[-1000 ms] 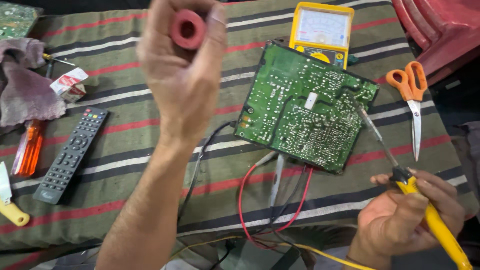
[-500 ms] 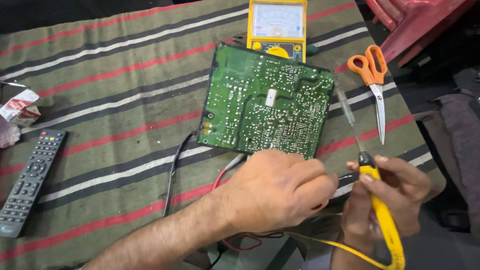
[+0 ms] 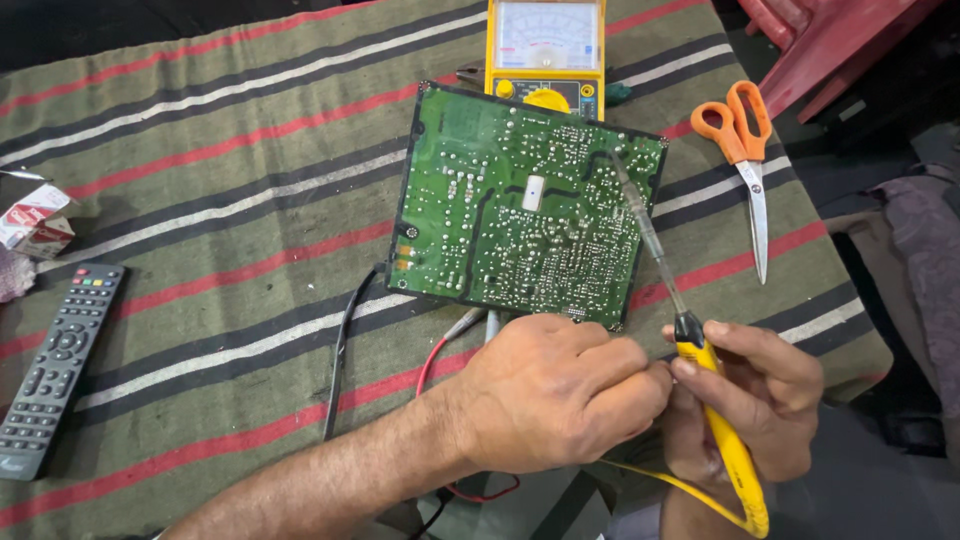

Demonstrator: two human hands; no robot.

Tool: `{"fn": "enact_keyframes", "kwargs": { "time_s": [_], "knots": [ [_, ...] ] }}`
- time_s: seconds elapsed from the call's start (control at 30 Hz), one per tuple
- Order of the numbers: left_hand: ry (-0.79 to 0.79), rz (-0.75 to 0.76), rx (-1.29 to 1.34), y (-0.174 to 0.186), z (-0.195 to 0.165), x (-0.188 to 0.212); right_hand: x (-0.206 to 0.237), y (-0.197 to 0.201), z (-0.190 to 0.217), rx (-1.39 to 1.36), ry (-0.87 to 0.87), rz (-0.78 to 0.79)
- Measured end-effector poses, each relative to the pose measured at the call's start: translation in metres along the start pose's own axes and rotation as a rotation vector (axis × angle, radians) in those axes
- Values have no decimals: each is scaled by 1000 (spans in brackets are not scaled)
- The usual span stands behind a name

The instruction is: The person holds a green circuit board steady on a cloth-covered bench with one hand while using a yellow soldering iron with the other hand to solder joints on the board's underside. A multimeter sits nearby, and the person works on successive solder points across the board.

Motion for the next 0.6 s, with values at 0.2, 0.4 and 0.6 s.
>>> {"fn": "enact_keyframes", "kwargs": {
  "time_s": [0.2,0.4,0.6],
  "knots": [
    [-18,-42,14,5,-2,0,2,-2,1,-75,-34,-20],
    [-30,-90,22,6,-3,1,3,-2,2,-65,-95,-59],
    [-30,-91,8,6,-4,1,2,-1,0,-70,-97,-66]
  ]
}}
Point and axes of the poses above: each hand's wrist, its own x-axis away from the middle knuckle, its own y-axis out of the back of the hand, z = x × y, the point moved 4 cm from there along -x, towards the middle knuckle, and after that the axes turned 11 degrees about -x, right-handed, at the moved point
